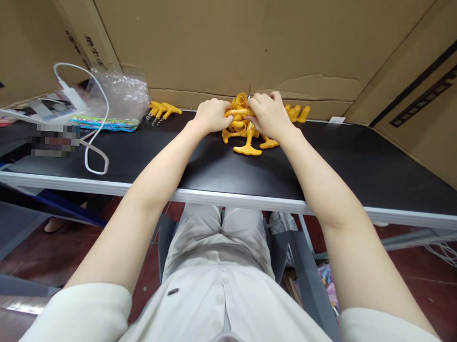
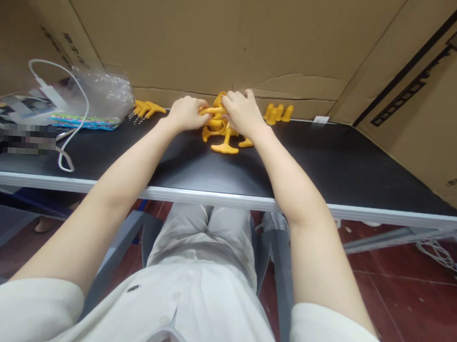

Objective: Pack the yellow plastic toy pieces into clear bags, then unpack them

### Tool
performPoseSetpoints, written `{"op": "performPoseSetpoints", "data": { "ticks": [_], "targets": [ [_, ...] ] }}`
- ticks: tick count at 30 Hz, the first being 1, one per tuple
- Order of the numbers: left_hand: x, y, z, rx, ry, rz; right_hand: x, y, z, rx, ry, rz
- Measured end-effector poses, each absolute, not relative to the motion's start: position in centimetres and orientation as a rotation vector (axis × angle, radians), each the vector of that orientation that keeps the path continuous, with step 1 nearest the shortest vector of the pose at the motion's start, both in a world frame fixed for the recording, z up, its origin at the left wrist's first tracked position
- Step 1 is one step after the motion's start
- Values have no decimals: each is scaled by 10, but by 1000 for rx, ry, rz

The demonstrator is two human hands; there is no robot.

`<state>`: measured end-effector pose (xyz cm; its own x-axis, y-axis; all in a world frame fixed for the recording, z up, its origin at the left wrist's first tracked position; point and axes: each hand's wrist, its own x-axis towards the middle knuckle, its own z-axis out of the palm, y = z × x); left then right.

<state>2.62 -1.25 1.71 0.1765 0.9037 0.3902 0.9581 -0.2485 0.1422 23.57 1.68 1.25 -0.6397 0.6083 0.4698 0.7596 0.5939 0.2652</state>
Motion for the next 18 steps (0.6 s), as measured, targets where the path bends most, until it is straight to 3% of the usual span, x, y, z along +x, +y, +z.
{"op": "performPoseSetpoints", "data": {
  "ticks": [9, 18],
  "targets": [
    [18, -9, 16, -2291, -1934, -561, 249, 24, 14, -1216, -2329, -504],
    [-32, 13, -2, -2054, -2137, -779, 289, 60, 6, -1385, -1986, -401]
  ]
}}
